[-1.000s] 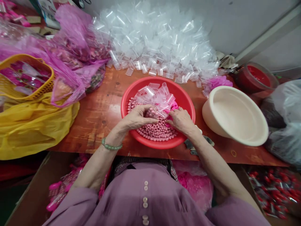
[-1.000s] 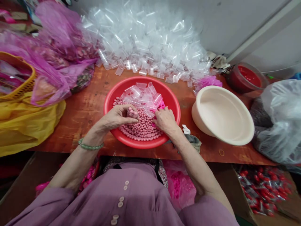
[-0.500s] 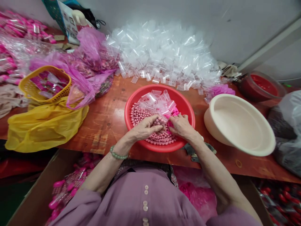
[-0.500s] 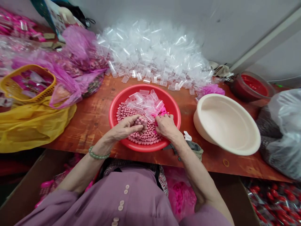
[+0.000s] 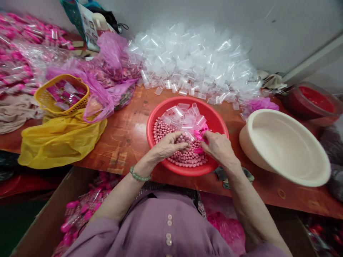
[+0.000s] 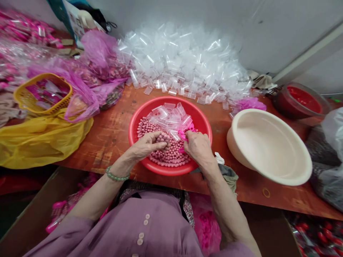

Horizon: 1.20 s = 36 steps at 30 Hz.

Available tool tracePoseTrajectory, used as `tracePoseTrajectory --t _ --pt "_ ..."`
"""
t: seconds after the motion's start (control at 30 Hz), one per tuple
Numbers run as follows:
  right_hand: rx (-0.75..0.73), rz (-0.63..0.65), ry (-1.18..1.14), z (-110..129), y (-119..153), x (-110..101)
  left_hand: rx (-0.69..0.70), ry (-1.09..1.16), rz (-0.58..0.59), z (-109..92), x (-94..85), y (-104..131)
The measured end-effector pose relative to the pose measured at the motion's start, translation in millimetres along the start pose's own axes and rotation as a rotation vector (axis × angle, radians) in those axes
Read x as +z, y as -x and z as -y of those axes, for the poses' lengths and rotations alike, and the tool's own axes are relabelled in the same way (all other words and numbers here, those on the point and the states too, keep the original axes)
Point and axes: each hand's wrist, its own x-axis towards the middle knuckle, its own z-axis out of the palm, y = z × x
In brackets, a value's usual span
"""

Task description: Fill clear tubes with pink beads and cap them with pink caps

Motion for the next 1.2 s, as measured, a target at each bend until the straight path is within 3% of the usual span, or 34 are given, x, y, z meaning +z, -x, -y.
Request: tracePoseTrajectory --t 0.07,0.13,0.23,0.37,0.47,0.73,0.97,1.2 --pt "0.06 -0.092 -0.319 -6 3 -4 -0.005 0.036 -0.012 0 -0.1 0" --pt "0.088 -0.101 -0.747 -10 4 -4 0.005 0.066 -0.033 0 0.3 -2" --pt "0.114 0.011 -1.291 -4 4 -1 0.076 0.073 -0.121 1 1.4 -4" --pt "0.123 0.112 -1.635 15 6 2 0.138 0.067 -0.196 4 1.5 -7" --pt "0.06 0.133 -1.657 26 7 5 0.121 0.071 -0.188 6 0.5 -8" --pt "0.0 -0.079 -1.508 37 6 22 0.16 -0.083 -0.195 3 7.2 -6" --pt "0.072 -0.145 -1.501 53 5 22 0.282 -0.353 -0.356 14 2.9 -7" --pt "0.041 -0.23 -1.341 57 5 24 0.307 -0.364 -0.382 21 0.2 -10"
